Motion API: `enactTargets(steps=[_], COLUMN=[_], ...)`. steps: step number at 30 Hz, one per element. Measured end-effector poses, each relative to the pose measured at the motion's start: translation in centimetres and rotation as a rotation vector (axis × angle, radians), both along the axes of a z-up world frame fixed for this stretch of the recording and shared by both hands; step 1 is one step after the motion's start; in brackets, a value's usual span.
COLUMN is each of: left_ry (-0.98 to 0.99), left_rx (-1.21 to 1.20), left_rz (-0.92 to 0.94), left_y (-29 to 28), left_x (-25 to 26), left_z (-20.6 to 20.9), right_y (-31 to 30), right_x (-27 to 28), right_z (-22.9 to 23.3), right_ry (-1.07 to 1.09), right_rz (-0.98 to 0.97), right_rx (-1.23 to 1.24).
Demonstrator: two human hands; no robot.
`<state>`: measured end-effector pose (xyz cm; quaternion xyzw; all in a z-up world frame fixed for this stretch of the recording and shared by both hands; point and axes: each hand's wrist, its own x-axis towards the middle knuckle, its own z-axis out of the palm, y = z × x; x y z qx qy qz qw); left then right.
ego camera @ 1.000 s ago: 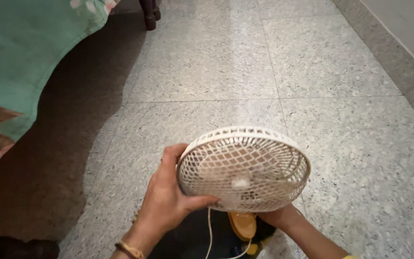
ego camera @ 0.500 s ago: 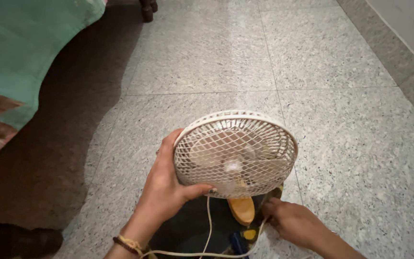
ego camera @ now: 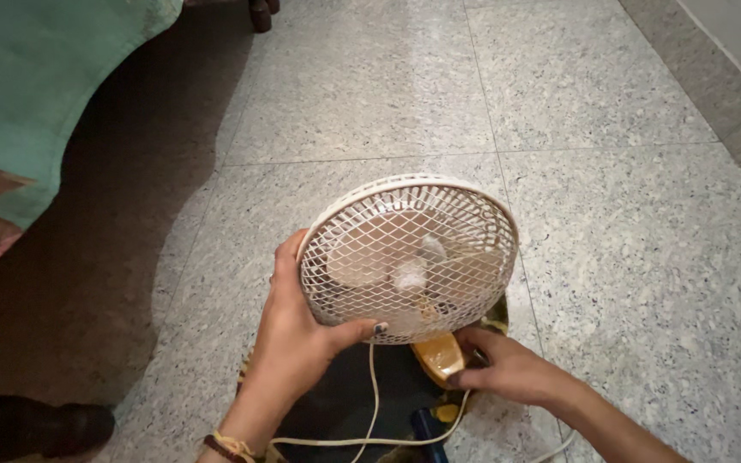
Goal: The person uses a green screwdriver to loosen and remove screws from the yellow base of a small white electric fan. They repeatedly adjust the fan's position and continue unscrewing the base throughout the clip.
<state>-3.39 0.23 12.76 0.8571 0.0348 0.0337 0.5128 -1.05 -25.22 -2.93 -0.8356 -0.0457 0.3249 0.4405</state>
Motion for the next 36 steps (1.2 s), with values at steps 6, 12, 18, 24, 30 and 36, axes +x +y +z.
enactTargets(steps=[6, 12, 18, 24, 30, 36], left_ry=[-0.037, -0.065, -0.046, 0.15, 0.251, -0.081], left_rx=[-0.153, -0.124, -0.1, -0.084, -0.261, -0.388], left_rz=[-0.013, 0.053, 0.136, 0.306, 0.404, 0.224], left_y=[1.6, 3.0, 3.3, 5.3, 6.4, 6.7], left_x=[0.4, 0.7, 1.0, 0.8, 0.1, -0.2], left_z=[-1.8, -3.1, -3.4, -2.7, -3.5, -5.8], right_y=[1.3, 1.0, 1.1, 2.6, 3.1, 1.5], right_x=[0.8, 0.6, 1.4, 1.5, 2.6, 5.4], right_z=[-0.8, -1.3, -0.5, 1.2, 1.4, 0.1], right_ry=[-0.045, -0.281, -0.034, -0.224, -0.317, -0.014], right_rz=[-0.043, -0.081, -0.121, -0.152, -0.074, -0.195], right_rx=[-0.145, -0.183, -0.096, -0.046, -0.095, 0.051])
